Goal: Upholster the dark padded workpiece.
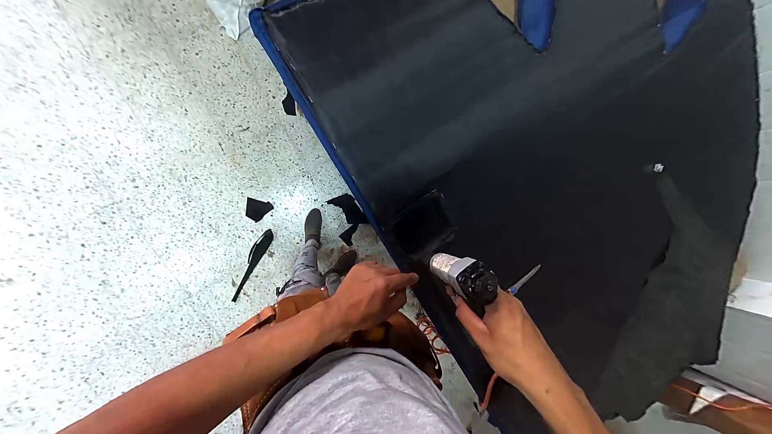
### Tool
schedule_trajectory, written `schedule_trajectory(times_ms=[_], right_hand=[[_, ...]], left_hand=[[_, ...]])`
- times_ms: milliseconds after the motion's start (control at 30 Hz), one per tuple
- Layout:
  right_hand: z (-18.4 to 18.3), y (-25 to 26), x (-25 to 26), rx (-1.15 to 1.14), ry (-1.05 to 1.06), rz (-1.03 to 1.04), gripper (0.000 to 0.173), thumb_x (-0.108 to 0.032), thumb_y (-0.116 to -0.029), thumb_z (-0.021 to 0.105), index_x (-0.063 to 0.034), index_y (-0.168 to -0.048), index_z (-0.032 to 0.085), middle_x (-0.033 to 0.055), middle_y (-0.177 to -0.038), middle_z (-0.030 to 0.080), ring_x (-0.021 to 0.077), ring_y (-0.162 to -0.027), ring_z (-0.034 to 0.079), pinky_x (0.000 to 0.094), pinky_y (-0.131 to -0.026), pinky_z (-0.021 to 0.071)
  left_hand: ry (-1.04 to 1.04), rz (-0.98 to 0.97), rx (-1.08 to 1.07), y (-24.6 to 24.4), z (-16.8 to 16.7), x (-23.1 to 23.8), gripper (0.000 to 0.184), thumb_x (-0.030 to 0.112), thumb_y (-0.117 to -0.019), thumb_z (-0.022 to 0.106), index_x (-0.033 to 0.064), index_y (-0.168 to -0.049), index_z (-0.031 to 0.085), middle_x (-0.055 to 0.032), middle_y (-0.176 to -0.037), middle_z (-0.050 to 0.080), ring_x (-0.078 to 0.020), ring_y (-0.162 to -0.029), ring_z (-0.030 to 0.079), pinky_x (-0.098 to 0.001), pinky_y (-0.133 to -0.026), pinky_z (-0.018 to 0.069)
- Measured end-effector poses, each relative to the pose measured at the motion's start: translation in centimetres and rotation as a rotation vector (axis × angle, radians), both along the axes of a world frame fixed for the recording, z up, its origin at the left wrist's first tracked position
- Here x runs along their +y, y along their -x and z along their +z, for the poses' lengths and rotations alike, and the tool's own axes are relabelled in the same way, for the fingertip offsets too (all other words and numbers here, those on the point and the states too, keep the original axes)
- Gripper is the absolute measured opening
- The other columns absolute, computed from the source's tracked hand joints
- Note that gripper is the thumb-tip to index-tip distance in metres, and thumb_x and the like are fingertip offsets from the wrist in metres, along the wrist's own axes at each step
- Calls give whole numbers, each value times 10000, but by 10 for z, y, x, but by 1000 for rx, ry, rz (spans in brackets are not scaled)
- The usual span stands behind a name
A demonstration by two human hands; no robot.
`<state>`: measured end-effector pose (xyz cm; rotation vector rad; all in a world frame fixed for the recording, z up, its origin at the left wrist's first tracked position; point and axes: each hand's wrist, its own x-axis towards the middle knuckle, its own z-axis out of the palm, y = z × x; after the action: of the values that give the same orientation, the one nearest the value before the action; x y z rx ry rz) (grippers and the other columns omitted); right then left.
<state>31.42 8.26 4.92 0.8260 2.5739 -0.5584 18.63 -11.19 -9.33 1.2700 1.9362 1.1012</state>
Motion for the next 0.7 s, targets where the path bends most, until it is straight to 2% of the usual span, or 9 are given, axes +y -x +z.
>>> schedule_trajectory(times_ms=[33,67,133,200,267,333,433,533,700], right_hand=[[0,1,-1,-5,3,-3,283,-393,-931,589,-252,-1166,661,-105,-829,666,20,-684,625,305,-604,569],[0,2,-2,-10,5,-4,277,-386,-929,590,-253,-1161,662,-105,-829,666,22,-683,625,307,-601,569],[1,2,-4,-15,11,-6,263,-380,-935,590,-260,-1159,660,-112,-842,671,16,-696,632,303,-608,574],[1,1,-5,-20,12,-10,274,-385,-943,587,-259,-1175,659,-113,-862,677,14,-711,639,302,-623,581],[1,1,-6,-28,18,-24,298,-400,-946,583,-244,-1192,645,-109,-835,666,19,-676,629,305,-597,575],[2,1,-7,-32,8,-38,302,-417,-942,582,-243,-1182,642,-112,-796,652,19,-641,616,306,-567,566],[-1,-1,-8,-13,13,-60,277,-441,-952,575,-244,-1126,659,-114,-777,637,17,-622,597,303,-551,551],[0,-4,-10,-10,15,-59,297,-438,-952,575,-238,-1152,667,-109,-811,656,22,-651,618,309,-575,566],[2,-4,-12,-19,24,-37,316,-420,-953,574,-223,-1185,661,-96,-849,672,21,-686,630,307,-600,576]], left_hand=[[43,58,-198,-1,0,-4,241,319,-1007,554,270,-1118,762,105,-874,724,-48,-758,664,-328,-712,582],[121,136,-454,-2,0,-5,280,403,-1025,538,236,-991,760,98,-797,706,-51,-694,658,-324,-668,588],[241,294,-979,-1,-6,0,582,625,-1005,505,118,-845,740,-22,-668,683,-154,-572,639,-358,-576,559],[345,351,-1214,0,-11,14,800,813,-898,472,67,-776,734,-97,-621,661,-206,-522,619,-375,-542,542],[449,335,-1209,0,-10,30,848,870,-861,441,82,-742,729,-96,-626,674,-208,-516,625,-386,-535,542],[498,324,-1164,-3,-10,37,820,856,-873,448,101,-711,724,-83,-611,678,-205,-505,633,-402,-523,544],[454,272,-1135,-1,-10,34,742,766,-938,472,100,-740,732,-73,-631,697,-196,-534,661,-399,-546,562],[437,234,-1100,1,-3,31,651,676,-984,500,94,-794,722,-55,-665,713,-183,-561,679,-382,-558,574],[419,191,-1040,2,-2,28,649,678,-1001,454,127,-807,737,-14,-691,730,-162,-587,694,-394,-583,596]])
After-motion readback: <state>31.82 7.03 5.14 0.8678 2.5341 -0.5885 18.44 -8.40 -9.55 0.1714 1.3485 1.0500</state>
